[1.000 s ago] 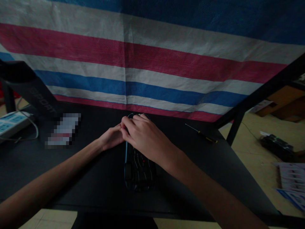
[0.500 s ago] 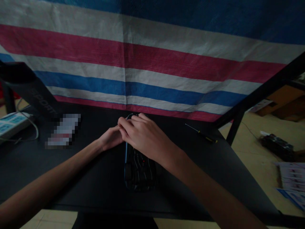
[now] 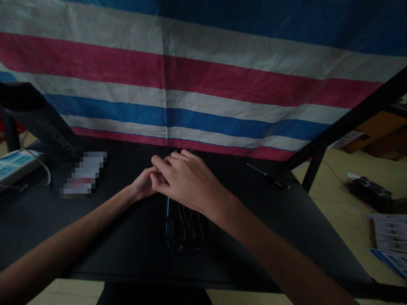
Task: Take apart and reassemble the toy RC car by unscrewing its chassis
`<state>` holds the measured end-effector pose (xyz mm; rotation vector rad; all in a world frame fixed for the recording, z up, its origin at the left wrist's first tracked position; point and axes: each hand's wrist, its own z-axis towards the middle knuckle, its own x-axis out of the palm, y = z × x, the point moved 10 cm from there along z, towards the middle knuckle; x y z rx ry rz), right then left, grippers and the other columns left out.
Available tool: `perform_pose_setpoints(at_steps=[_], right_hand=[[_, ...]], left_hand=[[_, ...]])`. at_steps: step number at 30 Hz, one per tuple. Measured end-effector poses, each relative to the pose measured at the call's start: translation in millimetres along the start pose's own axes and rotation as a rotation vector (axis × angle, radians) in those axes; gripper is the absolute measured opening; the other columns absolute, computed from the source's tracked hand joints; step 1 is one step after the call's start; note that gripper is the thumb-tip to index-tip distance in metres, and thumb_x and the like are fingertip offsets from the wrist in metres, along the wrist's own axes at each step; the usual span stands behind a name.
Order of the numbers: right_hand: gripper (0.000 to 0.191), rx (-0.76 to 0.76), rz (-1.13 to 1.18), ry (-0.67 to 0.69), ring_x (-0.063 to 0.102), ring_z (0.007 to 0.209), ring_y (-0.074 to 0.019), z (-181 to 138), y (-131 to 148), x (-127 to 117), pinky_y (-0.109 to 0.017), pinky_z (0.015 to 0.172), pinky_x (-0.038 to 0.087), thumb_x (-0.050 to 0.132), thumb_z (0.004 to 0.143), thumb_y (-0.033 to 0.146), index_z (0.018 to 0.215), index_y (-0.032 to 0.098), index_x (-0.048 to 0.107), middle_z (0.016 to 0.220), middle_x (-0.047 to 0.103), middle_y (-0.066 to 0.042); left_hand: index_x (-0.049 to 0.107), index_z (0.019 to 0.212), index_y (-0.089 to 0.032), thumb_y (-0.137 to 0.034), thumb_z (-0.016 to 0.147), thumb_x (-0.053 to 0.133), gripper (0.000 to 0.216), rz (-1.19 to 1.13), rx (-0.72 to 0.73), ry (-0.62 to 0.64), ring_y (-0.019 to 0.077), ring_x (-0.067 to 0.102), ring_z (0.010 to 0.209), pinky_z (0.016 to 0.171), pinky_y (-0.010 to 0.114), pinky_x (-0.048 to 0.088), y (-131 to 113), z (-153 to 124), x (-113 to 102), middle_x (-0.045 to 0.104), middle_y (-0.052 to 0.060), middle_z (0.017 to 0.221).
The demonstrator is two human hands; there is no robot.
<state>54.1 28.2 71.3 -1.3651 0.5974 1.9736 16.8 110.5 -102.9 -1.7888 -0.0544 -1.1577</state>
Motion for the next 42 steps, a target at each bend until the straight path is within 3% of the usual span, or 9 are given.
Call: perform_pose_setpoints(at_steps=[3,7,12,20,29,33,36,39,42], right_hand=[[0.017,0.019,0.023,-0.009,0.064,0.088,-0.0229,-2.5,-5.4,1.5,-0.038,0.085,0.048,0.049,0.109,0.029,0.108,0.017,0.061,0.094,0.070,-0.008],[0.011,-0.055,0.210,-0.049,0.064,0.105,-0.0242,-14.0,-9.6,-5.6,-0.041,0.097,0.050,0.058,0.105,0.024,0.114,0.020,0.057,0.111,0.069,-0.009],[0.027,-0.076,0.400,-0.018,0.063,0.118,-0.0229,-26.0,-19.5,-15.4,-0.040,0.103,0.050,0.057,0.099,0.011,0.123,0.025,0.056,0.123,0.067,-0.007],[0.033,-0.001,0.583,-0.081,0.060,0.104,-0.0194,-20.3,-23.2,-10.1,-0.035,0.095,0.051,0.046,0.081,-0.004,0.096,0.024,0.055,0.103,0.060,-0.003],[0.026,0.109,1.071,-0.175,0.055,0.077,-0.0147,-13.6,-40.4,18.4,-0.038,0.089,0.053,0.039,0.079,0.003,0.090,0.025,0.044,0.078,0.048,0.004],[0.017,0.219,1.147,-0.318,0.055,0.084,-0.0168,-26.5,-72.9,1.6,-0.038,0.089,0.052,0.048,0.082,0.010,0.086,0.026,0.042,0.084,0.047,0.002],[0.020,0.401,1.117,-0.459,0.055,0.088,-0.0190,-57.0,-114.9,-10.8,-0.039,0.090,0.051,0.051,0.076,0.012,0.086,0.027,0.042,0.087,0.047,0.001],[0.019,0.615,1.093,-0.442,0.056,0.089,-0.0211,-96.2,-158.0,6.3,-0.040,0.087,0.052,0.051,0.073,0.016,0.088,0.027,0.047,0.091,0.053,-0.002],[0.020,0.743,0.969,-0.312,0.059,0.086,-0.0206,-131.4,-188.6,42.9,-0.038,0.080,0.053,0.049,0.074,0.021,0.093,0.025,0.052,0.091,0.058,-0.003]], left_hand=[[0.072,0.109,-0.021,-0.016,0.085,0.064,0.026,0.027,0.030,0.035,0.0193,0.065,0.081,0.076,0.032,0.049,-2.8,-0.1,3.4,0.072,0.004,0.093],[0.067,0.128,-0.026,-0.013,0.083,0.064,0.046,0.011,0.024,0.052,0.0192,0.065,0.081,0.077,0.032,0.049,-2.6,-0.1,6.8,0.071,0.003,0.094],[0.067,0.123,-0.025,-0.016,0.082,0.064,0.042,0.032,0.001,0.029,0.0192,0.065,0.085,0.079,0.033,0.050,-1.0,-1.2,6.1,0.070,0.003,0.101],[0.072,0.098,-0.020,-0.017,0.082,0.063,0.019,0.048,0.011,0.062,0.0189,0.065,0.084,0.082,0.033,0.051,-1.3,0.4,5.2,0.071,0.005,0.095],[0.073,0.104,-0.021,-0.015,0.082,0.064,0.025,0.019,-0.004,0.074,0.0198,0.064,0.082,0.082,0.034,0.049,-1.7,0.2,7.1,0.070,0.004,0.092],[0.067,0.126,-0.028,-0.013,0.082,0.062,0.046,0.014,-0.024,0.033,0.0173,0.061,0.081,0.079,0.032,0.048,-0.9,-1.1,5.3,0.066,0.001,0.095],[0.065,0.130,-0.029,-0.012,0.082,0.062,0.051,0.013,-0.032,0.019,0.0163,0.059,0.078,0.078,0.031,0.047,0.5,-0.9,2.7,0.064,0.000,0.093],[0.063,0.133,-0.030,-0.011,0.081,0.062,0.056,0.015,-0.033,0.015,0.0165,0.059,0.079,0.078,0.031,0.047,1.2,-0.5,0.7,0.064,0.000,0.094],[0.061,0.137,-0.032,-0.012,0.082,0.062,0.059,0.018,-0.031,0.013,0.0166,0.060,0.078,0.076,0.030,0.047,0.6,-0.2,0.2,0.065,0.000,0.095]])
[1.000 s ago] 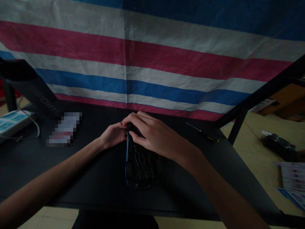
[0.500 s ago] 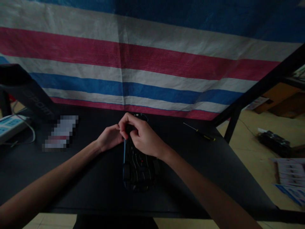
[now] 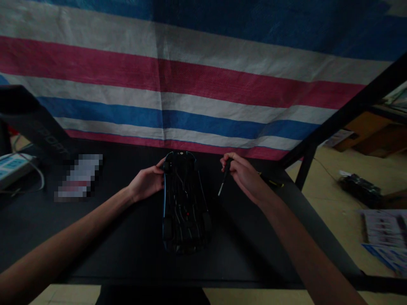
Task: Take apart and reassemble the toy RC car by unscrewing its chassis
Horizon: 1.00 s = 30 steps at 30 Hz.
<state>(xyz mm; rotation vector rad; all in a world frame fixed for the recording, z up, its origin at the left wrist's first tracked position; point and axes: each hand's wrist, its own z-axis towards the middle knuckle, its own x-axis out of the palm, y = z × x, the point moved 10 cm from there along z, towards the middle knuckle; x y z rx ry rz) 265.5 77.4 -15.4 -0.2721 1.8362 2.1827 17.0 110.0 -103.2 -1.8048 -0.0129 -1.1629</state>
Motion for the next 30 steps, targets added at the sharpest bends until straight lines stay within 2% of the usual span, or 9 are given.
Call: perform_pose_setpoints(at_steps=[4,7,13,18,21,23,26,28,30], right_hand=[[0.022,0.037,-0.142,-0.006,0.060,0.078,-0.0177,-4.8,-57.0,-3.6,-0.034,0.074,0.052,0.049,0.078,0.027,0.096,0.022,0.060,0.087,0.061,-0.001],[0.021,0.006,-0.238,-0.001,0.064,0.083,-0.0180,-9.1,-75.1,4.1,-0.037,0.080,0.055,0.050,0.083,0.030,0.099,0.022,0.060,0.092,0.062,-0.002],[0.027,-0.116,-0.507,-0.045,0.062,0.103,-0.0267,-25.0,-67.7,13.9,-0.051,0.100,0.050,0.057,0.084,0.023,0.110,0.023,0.061,0.111,0.059,-0.008],[0.029,-0.166,-0.680,-0.044,0.057,0.110,-0.0314,-35.6,-59.3,21.9,-0.056,0.104,0.047,0.056,0.087,0.021,0.114,0.023,0.063,0.117,0.060,-0.010],[0.029,-0.158,-0.748,-0.074,0.056,0.114,-0.0342,-32.1,-47.3,27.8,-0.059,0.104,0.047,0.053,0.092,0.025,0.119,0.021,0.062,0.119,0.059,-0.013],[0.032,-0.155,-0.772,-0.099,0.055,0.120,-0.0350,-25.9,-27.6,38.6,-0.059,0.106,0.046,0.049,0.098,0.032,0.126,0.021,0.060,0.125,0.058,-0.015],[0.040,-0.136,-0.803,-0.056,0.054,0.128,-0.0344,-11.2,13.1,74.2,-0.054,0.099,0.053,0.042,0.104,0.046,0.133,0.022,0.056,0.135,0.059,-0.015],[0.053,-0.110,-0.852,-0.016,0.053,0.131,-0.0374,1.2,40.0,102.4,-0.056,0.095,0.055,0.041,0.104,0.058,0.138,0.020,0.055,0.139,0.057,-0.017],[0.065,-0.092,-0.907,0.044,0.050,0.136,-0.0415,14.3,59.4,129.4,-0.059,0.097,0.054,0.043,0.101,0.067,0.142,0.017,0.054,0.147,0.054,-0.021]], left_hand=[[0.063,0.134,-0.031,-0.013,0.083,0.062,0.055,-0.014,0.000,-0.001,0.0155,0.059,0.075,0.074,0.030,0.048,-1.0,0.2,0.5,0.065,0.000,0.091],[0.064,0.132,-0.029,-0.014,0.083,0.062,0.051,-0.013,-0.005,-0.006,0.0147,0.059,0.074,0.073,0.029,0.048,-1.3,0.2,0.2,0.065,0.000,0.093],[0.063,0.131,-0.029,-0.016,0.084,0.061,0.049,0.001,-0.006,-0.009,0.0152,0.060,0.075,0.072,0.029,0.049,-2.2,-0.3,1.2,0.064,0.000,0.093],[0.064,0.129,-0.028,-0.016,0.083,0.061,0.048,0.001,-0.002,-0.006,0.0161,0.060,0.077,0.072,0.029,0.048,-3.1,-0.3,3.6,0.064,0.000,0.093],[0.065,0.127,-0.027,-0.017,0.084,0.061,0.044,-0.002,-0.006,0.006,0.0164,0.059,0.077,0.072,0.029,0.049,-2.7,0.4,5.1,0.064,0.000,0.092],[0.065,0.128,-0.028,-0.017,0.084,0.060,0.046,-0.004,-0.006,0.012,0.0166,0.058,0.077,0.073,0.030,0.049,-2.9,0.6,5.9,0.063,0.000,0.088],[0.064,0.132,-0.029,-0.016,0.085,0.059,0.049,-0.010,-0.003,0.019,0.0164,0.058,0.074,0.073,0.030,0.050,-3.7,-0.1,7.1,0.062,-0.001,0.084],[0.064,0.134,-0.029,-0.017,0.087,0.059,0.049,-0.013,-0.004,0.015,0.0164,0.058,0.073,0.074,0.030,0.049,-3.8,-1.2,6.7,0.064,0.000,0.085],[0.065,0.135,-0.028,-0.017,0.087,0.059,0.050,-0.015,0.004,0.005,0.0172,0.059,0.074,0.076,0.031,0.050,-4.3,-2.2,4.7,0.068,0.001,0.087]])
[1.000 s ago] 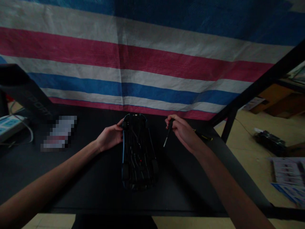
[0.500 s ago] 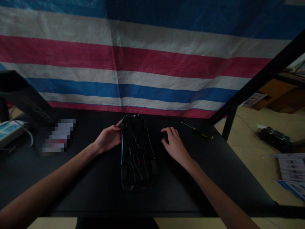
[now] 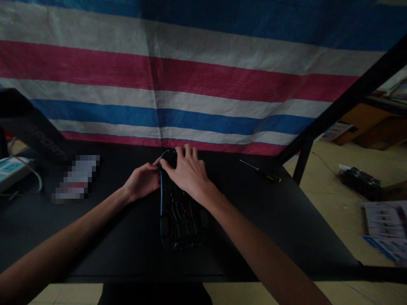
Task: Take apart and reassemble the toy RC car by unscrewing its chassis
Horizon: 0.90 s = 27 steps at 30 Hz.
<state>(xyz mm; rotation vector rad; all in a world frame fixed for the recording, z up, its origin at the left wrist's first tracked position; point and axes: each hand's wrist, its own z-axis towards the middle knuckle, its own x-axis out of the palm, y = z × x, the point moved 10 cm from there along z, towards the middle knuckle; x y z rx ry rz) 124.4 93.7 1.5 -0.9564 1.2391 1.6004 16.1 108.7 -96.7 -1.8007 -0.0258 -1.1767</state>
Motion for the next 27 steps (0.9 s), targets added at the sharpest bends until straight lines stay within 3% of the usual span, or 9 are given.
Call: perform_pose_setpoints(at_steps=[4,8,14,19,27], right_hand=[[0.079,-0.008,-0.096,0.135,0.042,0.144,-0.0462,23.6,25.6,13.5,-0.060,0.104,0.049,0.055,0.094,0.068,0.146,0.010,0.053,0.154,0.049,-0.026],[0.085,0.007,-0.122,0.191,0.043,0.143,-0.0472,29.7,20.7,19.7,-0.059,0.104,0.049,0.064,0.086,0.065,0.149,0.009,0.050,0.155,0.048,-0.026],[0.079,0.023,-0.046,0.199,0.043,0.144,-0.0468,26.1,14.6,13.4,-0.061,0.106,0.047,0.057,0.087,0.066,0.146,0.013,0.052,0.156,0.048,-0.023],[0.083,0.019,0.019,0.230,0.044,0.144,-0.0474,24.9,10.7,6.8,-0.063,0.109,0.046,0.057,0.087,0.068,0.148,0.012,0.051,0.157,0.047,-0.023],[0.086,0.022,0.032,0.180,0.042,0.147,-0.0455,17.9,10.1,3.0,-0.062,0.109,0.047,0.054,0.092,0.068,0.156,0.011,0.044,0.160,0.045,-0.024]], left_hand=[[0.061,0.143,-0.030,-0.012,0.081,0.061,0.064,0.021,0.033,0.006,0.0176,0.063,0.080,0.080,0.032,0.050,-1.2,-1.1,-2.8,0.074,0.002,0.097],[0.053,0.153,-0.036,-0.007,0.081,0.065,0.079,0.100,0.059,0.016,0.0175,0.066,0.091,0.086,0.033,0.050,-1.5,-2.1,-1.4,0.075,0.002,0.120],[0.041,0.160,-0.045,-0.012,0.086,0.078,0.088,0.239,0.085,0.045,0.0225,0.066,0.114,0.090,0.033,0.051,-2.7,-5.3,6.4,0.062,0.004,0.149],[0.046,0.157,-0.047,-0.013,0.086,0.080,0.086,0.258,0.084,0.023,0.0205,0.066,0.113,0.092,0.032,0.054,-3.0,-6.1,2.0,0.060,0.004,0.149],[0.056,0.149,-0.042,-0.007,0.078,0.081,0.083,0.202,0.083,-0.055,0.0137,0.063,0.093,0.085,0.031,0.056,-2.5,-2.0,-9.4,0.067,0.001,0.125]])
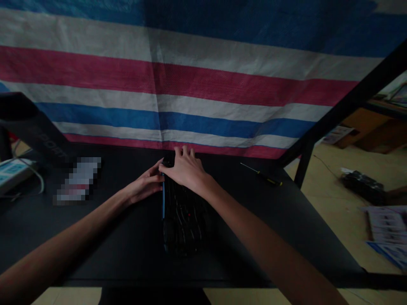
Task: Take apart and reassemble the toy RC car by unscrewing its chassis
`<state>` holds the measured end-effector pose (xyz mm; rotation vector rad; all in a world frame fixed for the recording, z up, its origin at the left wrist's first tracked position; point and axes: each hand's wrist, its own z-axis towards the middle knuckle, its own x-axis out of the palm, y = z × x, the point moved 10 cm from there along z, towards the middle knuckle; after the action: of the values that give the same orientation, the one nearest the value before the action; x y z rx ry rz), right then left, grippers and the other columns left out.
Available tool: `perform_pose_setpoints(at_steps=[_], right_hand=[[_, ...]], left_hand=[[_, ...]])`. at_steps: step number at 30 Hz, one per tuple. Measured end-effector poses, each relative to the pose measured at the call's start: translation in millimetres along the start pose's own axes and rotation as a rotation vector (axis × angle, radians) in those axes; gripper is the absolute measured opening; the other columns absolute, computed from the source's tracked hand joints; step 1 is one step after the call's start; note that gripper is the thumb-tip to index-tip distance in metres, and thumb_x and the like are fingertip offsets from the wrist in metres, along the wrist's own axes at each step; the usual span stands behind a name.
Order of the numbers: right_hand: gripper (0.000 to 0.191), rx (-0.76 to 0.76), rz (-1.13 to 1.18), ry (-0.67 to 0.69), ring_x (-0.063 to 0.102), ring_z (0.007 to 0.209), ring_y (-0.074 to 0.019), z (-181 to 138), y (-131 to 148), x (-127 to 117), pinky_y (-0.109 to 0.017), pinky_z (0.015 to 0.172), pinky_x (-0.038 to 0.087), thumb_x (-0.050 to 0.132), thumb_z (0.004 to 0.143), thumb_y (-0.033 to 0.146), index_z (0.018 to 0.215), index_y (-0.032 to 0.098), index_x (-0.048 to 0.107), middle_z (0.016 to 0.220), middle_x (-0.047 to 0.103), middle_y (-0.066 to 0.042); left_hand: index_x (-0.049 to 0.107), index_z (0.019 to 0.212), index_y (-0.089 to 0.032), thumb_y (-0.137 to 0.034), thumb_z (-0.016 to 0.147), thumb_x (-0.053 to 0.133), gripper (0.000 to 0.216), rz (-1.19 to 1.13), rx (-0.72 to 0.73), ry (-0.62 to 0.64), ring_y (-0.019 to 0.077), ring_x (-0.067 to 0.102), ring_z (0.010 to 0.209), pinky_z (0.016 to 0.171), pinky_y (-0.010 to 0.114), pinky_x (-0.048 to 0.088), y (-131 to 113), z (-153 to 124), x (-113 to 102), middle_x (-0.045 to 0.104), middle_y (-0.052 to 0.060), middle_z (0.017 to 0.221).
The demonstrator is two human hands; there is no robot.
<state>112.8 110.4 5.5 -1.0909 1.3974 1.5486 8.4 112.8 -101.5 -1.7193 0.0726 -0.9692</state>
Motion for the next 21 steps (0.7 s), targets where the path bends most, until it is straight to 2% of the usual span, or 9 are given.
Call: perform_pose_setpoints(at_steps=[4,7,9,11,14,17,19,21], right_hand=[[0.092,-0.037,-0.037,-0.039,0.034,0.153,-0.0455,-31.8,7.9,2.3,-0.069,0.112,0.044,0.049,0.095,0.070,0.164,0.011,0.032,0.169,0.034,-0.023],[0.096,-0.078,-0.033,0.037,0.023,0.159,-0.0458,-58.4,13.5,14.0,-0.068,0.116,0.041,0.058,0.092,0.064,0.168,0.015,0.024,0.176,0.021,-0.019],[0.093,-0.079,-0.025,0.055,0.021,0.160,-0.0457,-68.4,14.0,15.3,-0.066,0.114,0.044,0.059,0.092,0.056,0.168,0.016,0.024,0.176,0.020,-0.018],[0.088,-0.081,-0.009,0.047,0.036,0.154,-0.0450,-70.9,12.7,8.3,-0.064,0.111,0.048,0.058,0.092,0.053,0.167,0.017,0.028,0.174,0.029,-0.017],[0.079,-0.076,0.050,0.021,0.062,0.133,-0.0411,-68.0,1.9,-14.9,-0.062,0.110,0.049,0.060,0.092,0.054,0.162,0.021,0.042,0.160,0.053,-0.015],[0.058,-0.063,0.226,-0.013,0.070,0.122,-0.0360,-67.3,-23.4,-44.7,-0.052,0.107,0.052,0.061,0.094,0.048,0.146,0.025,0.063,0.135,0.074,-0.010],[0.042,-0.053,0.383,0.006,0.072,0.116,-0.0341,-69.3,-46.7,-55.9,-0.048,0.102,0.055,0.058,0.096,0.047,0.129,0.027,0.074,0.124,0.079,-0.006],[0.036,0.004,0.483,-0.004,0.074,0.110,-0.0342,-72.5,-77.3,-60.9,-0.047,0.098,0.056,0.059,0.094,0.050,0.114,0.028,0.080,0.112,0.082,-0.006]], left_hand=[[0.053,0.152,-0.037,-0.007,0.078,0.080,0.085,0.022,-0.009,-0.014,0.0147,0.064,0.096,0.087,0.029,0.055,-2.1,-0.6,0.0,0.069,0.003,0.122],[0.048,0.156,-0.035,-0.007,0.078,0.078,0.088,0.030,-0.007,0.004,0.0159,0.066,0.098,0.087,0.029,0.054,-4.9,-0.8,2.7,0.071,0.005,0.124],[0.045,0.157,-0.035,-0.008,0.079,0.076,0.089,0.055,-0.013,0.007,0.0168,0.066,0.099,0.087,0.030,0.055,-5.9,-0.8,3.7,0.070,0.005,0.126],[0.043,0.158,-0.035,-0.009,0.079,0.076,0.090,0.089,-0.016,-0.002,0.0186,0.066,0.102,0.087,0.032,0.055,-7.4,-1.0,3.4,0.069,0.007,0.131],[0.043,0.158,-0.034,-0.009,0.078,0.078,0.090,0.121,-0.022,-0.036,0.0197,0.065,0.104,0.088,0.034,0.055,-10.1,-1.7,0.0,0.067,0.008,0.133],[0.044,0.157,-0.033,-0.010,0.080,0.078,0.087,0.137,-0.032,-0.055,0.0189,0.064,0.100,0.089,0.036,0.054,-11.9,-2.3,-4.3,0.070,0.005,0.122],[0.045,0.156,-0.034,-0.009,0.082,0.076,0.083,0.136,-0.029,-0.042,0.0180,0.063,0.095,0.088,0.036,0.052,-12.4,-2.0,-5.5,0.070,0.002,0.111],[0.048,0.154,-0.033,-0.009,0.084,0.074,0.079,0.128,-0.024,-0.022,0.0173,0.062,0.091,0.087,0.035,0.051,-11.9,-1.3,-6.3,0.069,0.001,0.105]])
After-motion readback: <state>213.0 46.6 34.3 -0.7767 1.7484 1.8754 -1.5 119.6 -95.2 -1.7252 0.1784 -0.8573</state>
